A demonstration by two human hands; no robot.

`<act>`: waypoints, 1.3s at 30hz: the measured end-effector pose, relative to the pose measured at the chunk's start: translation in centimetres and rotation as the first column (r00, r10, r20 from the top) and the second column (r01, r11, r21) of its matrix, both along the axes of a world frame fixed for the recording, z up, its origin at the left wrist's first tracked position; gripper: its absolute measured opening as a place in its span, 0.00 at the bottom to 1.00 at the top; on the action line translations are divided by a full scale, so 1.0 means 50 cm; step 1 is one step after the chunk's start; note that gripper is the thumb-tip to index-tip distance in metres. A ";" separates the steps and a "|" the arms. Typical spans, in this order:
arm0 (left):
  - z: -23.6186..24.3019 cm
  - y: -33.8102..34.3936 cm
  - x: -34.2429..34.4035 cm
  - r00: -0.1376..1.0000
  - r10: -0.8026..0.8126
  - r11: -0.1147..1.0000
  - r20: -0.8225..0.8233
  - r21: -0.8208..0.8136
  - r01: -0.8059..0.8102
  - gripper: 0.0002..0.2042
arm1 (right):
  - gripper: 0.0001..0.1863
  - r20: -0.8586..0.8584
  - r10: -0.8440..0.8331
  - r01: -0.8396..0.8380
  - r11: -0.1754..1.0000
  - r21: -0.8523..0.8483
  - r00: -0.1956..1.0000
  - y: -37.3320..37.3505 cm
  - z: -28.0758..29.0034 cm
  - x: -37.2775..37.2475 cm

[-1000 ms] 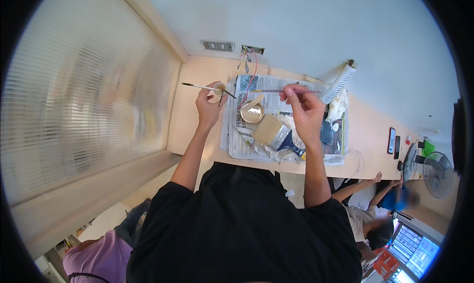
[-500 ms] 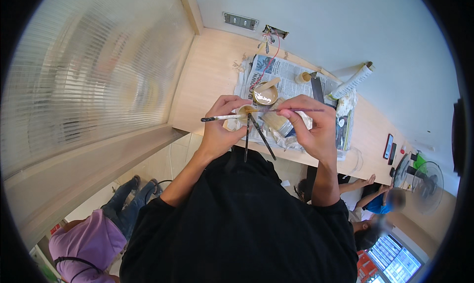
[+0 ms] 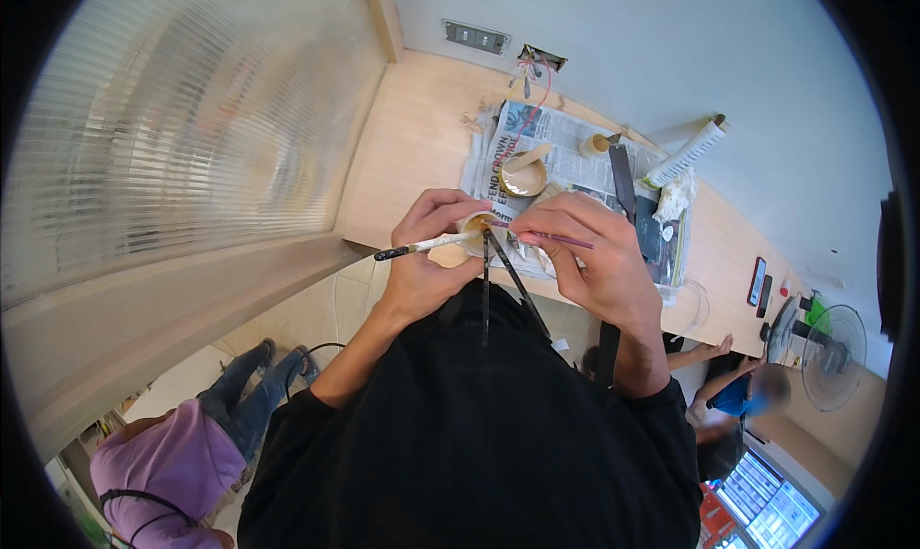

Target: The person prepares paint by first stirring a small container of yellow substance with a brush. They then walk to a larger bucket of white paint, open it, and pour the yellow substance into the white paint. Finally, they stir the mixture in the bucket with the brush.

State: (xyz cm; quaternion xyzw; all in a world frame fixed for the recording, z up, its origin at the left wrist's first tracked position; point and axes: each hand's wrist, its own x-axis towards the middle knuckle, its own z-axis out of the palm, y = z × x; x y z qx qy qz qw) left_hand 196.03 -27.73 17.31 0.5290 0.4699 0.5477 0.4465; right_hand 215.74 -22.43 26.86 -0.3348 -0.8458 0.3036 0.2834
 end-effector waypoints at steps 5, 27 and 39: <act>0.004 -0.005 -0.003 0.999 0.018 0.999 -0.041 0.029 -0.017 0.24 | 0.15 0.024 0.059 -0.061 0.995 0.083 0.998 0.003 0.005 0.001; 0.033 -0.013 -0.015 0.996 0.063 0.997 -0.058 0.048 -0.061 0.23 | 0.15 0.318 0.142 -0.258 0.897 0.360 0.937 -0.038 0.074 -0.013; 0.023 -0.013 -0.024 0.994 0.095 0.994 -0.058 0.055 -0.092 0.25 | 0.13 0.284 0.139 -0.258 0.861 0.439 0.949 -0.044 0.077 -0.009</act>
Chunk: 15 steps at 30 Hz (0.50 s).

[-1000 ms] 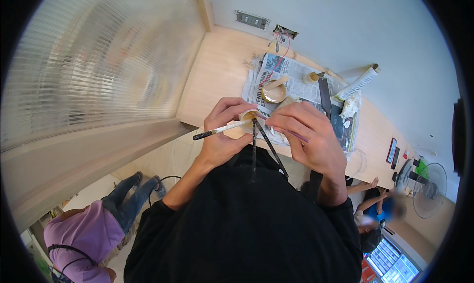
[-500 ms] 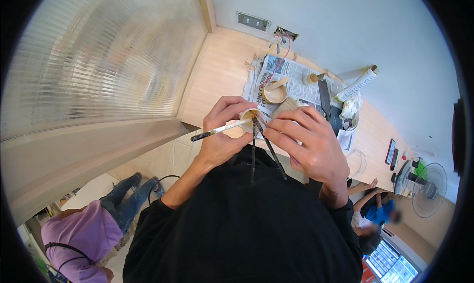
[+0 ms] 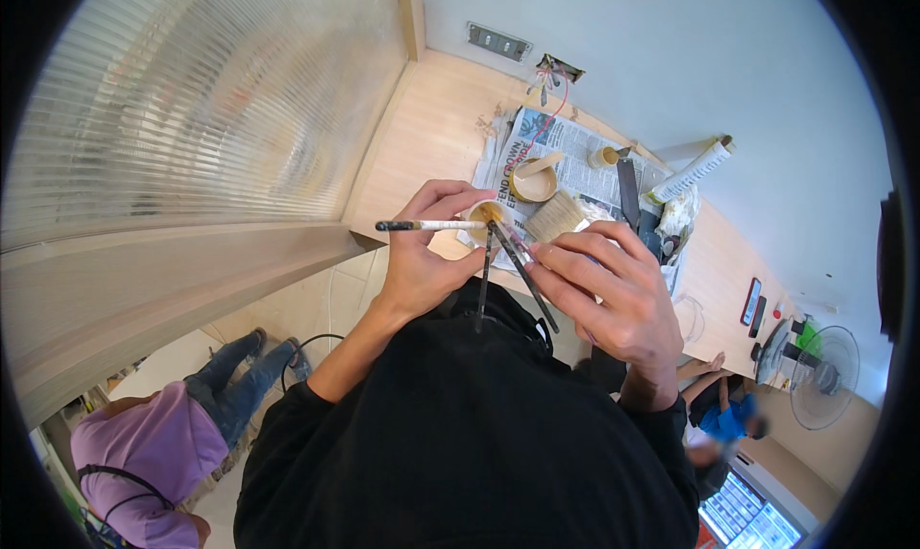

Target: The person prepares paint by first stirring a small container of yellow substance with a brush. They then walk to a larger bucket of white paint, open it, and pour the yellow substance into the white paint. Finally, they stir the mixture in the bucket with the brush.

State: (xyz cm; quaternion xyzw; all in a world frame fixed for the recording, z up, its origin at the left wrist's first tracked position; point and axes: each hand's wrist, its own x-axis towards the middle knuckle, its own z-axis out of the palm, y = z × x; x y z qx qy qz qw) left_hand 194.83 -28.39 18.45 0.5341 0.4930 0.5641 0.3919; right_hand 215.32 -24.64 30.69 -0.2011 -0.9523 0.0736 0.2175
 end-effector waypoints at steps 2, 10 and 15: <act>0.009 0.000 0.000 1.000 -0.007 1.000 -0.007 -0.014 0.007 0.25 | 0.14 -0.011 -0.002 0.002 1.000 -0.024 1.000 0.002 -0.003 0.002; 0.016 0.000 0.003 0.997 -0.040 0.999 -0.059 -0.009 0.039 0.25 | 0.12 -0.113 0.008 -0.017 0.997 -0.079 0.994 0.023 -0.018 0.006; 0.019 0.001 0.005 0.997 -0.058 0.998 -0.050 -0.013 0.058 0.25 | 0.09 -0.159 -0.009 -0.004 0.997 -0.079 0.987 0.026 -0.025 0.000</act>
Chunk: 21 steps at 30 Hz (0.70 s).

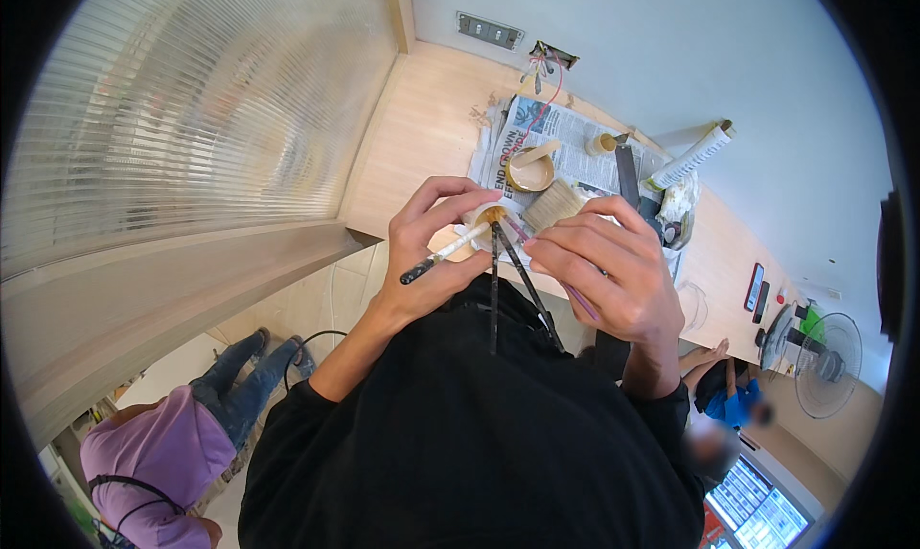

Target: The person prepares paint by first stirring a small container of yellow substance with a brush. They then walk to a larger bucket of white paint, open it, and pour the yellow substance into the white paint. Finally, they stir the mixture in the bucket with the brush.

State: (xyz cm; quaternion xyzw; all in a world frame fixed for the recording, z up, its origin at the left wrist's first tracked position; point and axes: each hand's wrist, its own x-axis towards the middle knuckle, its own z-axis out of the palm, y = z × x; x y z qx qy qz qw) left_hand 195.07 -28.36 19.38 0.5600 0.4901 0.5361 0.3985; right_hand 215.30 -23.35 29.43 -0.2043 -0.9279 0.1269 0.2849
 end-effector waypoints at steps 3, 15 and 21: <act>0.005 0.004 -0.002 0.999 -0.012 1.000 -0.034 0.016 0.012 0.25 | 0.09 -0.002 -0.008 0.008 0.999 0.034 1.000 0.003 0.001 -0.001; 0.000 0.005 -0.003 0.998 -0.020 1.000 -0.051 0.020 0.021 0.26 | 0.10 -0.008 -0.048 0.049 0.993 0.110 0.999 -0.002 -0.003 0.000; 0.002 0.003 -0.008 0.998 -0.015 1.000 -0.056 0.010 0.016 0.25 | 0.11 0.028 -0.037 0.036 0.999 0.038 0.999 -0.003 -0.004 0.001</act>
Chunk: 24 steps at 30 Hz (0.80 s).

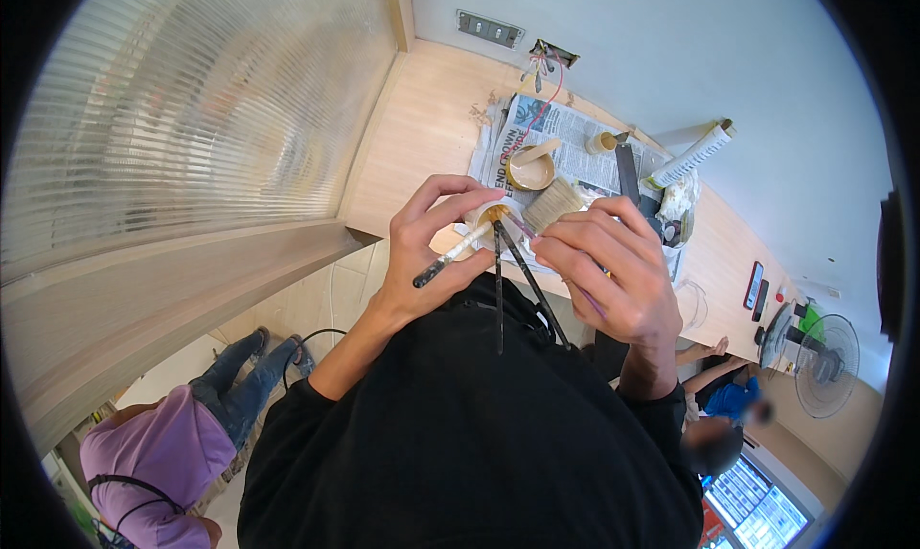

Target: The person prepares paint by first stirring a small container of yellow substance with a brush. They then walk to a larger bucket of white paint, open it, and pour the yellow substance into the white paint. Finally, they stir the mixture in the bucket with the brush.

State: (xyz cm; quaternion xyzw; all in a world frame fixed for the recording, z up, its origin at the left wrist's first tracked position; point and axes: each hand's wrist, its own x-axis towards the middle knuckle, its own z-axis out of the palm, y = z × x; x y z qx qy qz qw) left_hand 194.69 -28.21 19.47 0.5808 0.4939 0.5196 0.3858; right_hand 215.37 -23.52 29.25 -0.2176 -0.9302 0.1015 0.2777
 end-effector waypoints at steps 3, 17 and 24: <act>-0.003 -0.003 -0.001 1.000 0.002 1.000 0.025 -0.020 -0.002 0.25 | 0.12 0.001 0.004 -0.004 1.000 -0.031 1.000 -0.002 -0.001 -0.003; -0.004 -0.006 -0.003 0.999 -0.018 1.000 0.039 -0.011 0.019 0.25 | 0.17 -0.015 0.033 -0.035 0.992 -0.119 0.999 -0.009 0.005 -0.012; -0.001 -0.003 -0.005 0.999 -0.040 0.999 0.012 0.012 0.040 0.26 | 0.16 -0.016 0.079 -0.080 0.987 -0.143 0.997 -0.008 0.011 -0.012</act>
